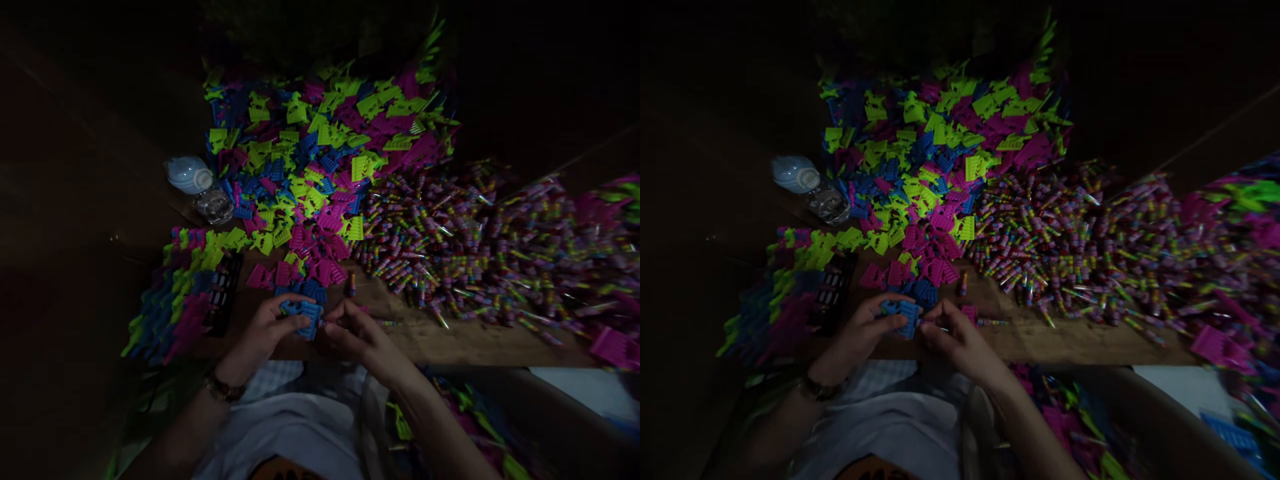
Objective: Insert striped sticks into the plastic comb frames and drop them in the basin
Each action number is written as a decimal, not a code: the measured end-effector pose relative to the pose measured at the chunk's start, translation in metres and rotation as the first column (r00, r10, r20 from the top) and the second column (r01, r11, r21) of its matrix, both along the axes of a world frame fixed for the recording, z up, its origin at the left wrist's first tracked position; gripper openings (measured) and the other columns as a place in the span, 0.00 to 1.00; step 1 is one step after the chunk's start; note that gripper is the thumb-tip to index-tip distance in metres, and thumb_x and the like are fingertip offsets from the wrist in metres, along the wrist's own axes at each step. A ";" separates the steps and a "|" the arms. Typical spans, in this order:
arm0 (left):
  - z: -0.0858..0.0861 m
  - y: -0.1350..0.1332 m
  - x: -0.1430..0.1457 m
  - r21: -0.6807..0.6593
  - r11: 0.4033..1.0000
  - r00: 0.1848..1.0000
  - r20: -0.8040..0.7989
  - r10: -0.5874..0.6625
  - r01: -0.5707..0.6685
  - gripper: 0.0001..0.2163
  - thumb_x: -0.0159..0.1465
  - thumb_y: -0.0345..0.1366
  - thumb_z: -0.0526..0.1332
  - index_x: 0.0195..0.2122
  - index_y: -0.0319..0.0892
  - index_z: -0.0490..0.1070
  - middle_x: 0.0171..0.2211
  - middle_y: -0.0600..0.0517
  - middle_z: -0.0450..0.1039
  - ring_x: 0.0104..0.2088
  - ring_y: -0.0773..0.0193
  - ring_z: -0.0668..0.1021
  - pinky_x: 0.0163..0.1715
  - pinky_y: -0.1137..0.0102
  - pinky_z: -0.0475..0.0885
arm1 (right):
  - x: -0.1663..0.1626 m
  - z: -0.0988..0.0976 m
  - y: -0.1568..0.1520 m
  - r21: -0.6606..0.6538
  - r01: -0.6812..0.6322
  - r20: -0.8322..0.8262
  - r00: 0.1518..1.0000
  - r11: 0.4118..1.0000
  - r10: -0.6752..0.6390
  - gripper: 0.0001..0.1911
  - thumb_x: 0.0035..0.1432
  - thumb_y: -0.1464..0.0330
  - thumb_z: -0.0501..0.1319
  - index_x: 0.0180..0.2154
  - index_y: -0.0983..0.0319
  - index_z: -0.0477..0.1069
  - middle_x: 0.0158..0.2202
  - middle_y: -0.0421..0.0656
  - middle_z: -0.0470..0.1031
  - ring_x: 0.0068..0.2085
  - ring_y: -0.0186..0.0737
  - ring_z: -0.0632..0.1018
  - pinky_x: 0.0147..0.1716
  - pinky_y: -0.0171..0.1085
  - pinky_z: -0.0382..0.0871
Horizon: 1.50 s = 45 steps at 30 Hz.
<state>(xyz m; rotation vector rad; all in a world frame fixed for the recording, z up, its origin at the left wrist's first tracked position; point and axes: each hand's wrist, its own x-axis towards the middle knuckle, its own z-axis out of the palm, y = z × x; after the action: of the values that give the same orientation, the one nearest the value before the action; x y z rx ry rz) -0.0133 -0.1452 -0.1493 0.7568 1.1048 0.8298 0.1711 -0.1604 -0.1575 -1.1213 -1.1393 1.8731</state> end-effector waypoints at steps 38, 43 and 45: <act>-0.001 -0.005 0.029 -0.211 0.970 0.944 0.277 0.181 -0.124 0.15 0.48 0.35 0.71 0.37 0.41 0.72 0.32 0.53 0.77 0.32 0.65 0.78 0.33 0.70 0.74 | 0.049 0.042 0.033 0.370 -0.302 0.650 0.760 0.878 -0.012 0.11 0.54 0.69 0.58 0.41 0.63 0.71 0.32 0.42 0.75 0.32 0.38 0.73 0.31 0.35 0.67; 0.003 -0.007 0.029 -0.058 0.995 0.962 0.260 0.090 -0.077 0.15 0.52 0.42 0.68 0.39 0.44 0.73 0.36 0.50 0.77 0.39 0.59 0.78 0.40 0.66 0.73 | 0.016 0.062 0.026 0.424 -0.192 0.583 0.806 0.885 -0.105 0.05 0.49 0.74 0.58 0.28 0.63 0.72 0.28 0.39 0.74 0.31 0.38 0.73 0.31 0.34 0.67; -0.010 -0.004 0.020 0.080 0.993 0.988 0.134 0.077 -0.089 0.16 0.50 0.47 0.68 0.38 0.47 0.75 0.41 0.49 0.77 0.42 0.55 0.78 0.42 0.65 0.73 | 0.014 0.082 0.025 0.516 -0.193 0.616 0.760 0.835 -0.205 0.07 0.47 0.77 0.56 0.27 0.62 0.72 0.26 0.39 0.74 0.30 0.37 0.73 0.29 0.32 0.66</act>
<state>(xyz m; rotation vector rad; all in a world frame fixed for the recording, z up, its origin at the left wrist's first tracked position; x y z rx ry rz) 0.0065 -0.1492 -0.1597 0.7206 0.9938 0.9888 0.1851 -0.1349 -0.0756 -1.4471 -1.9098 0.9832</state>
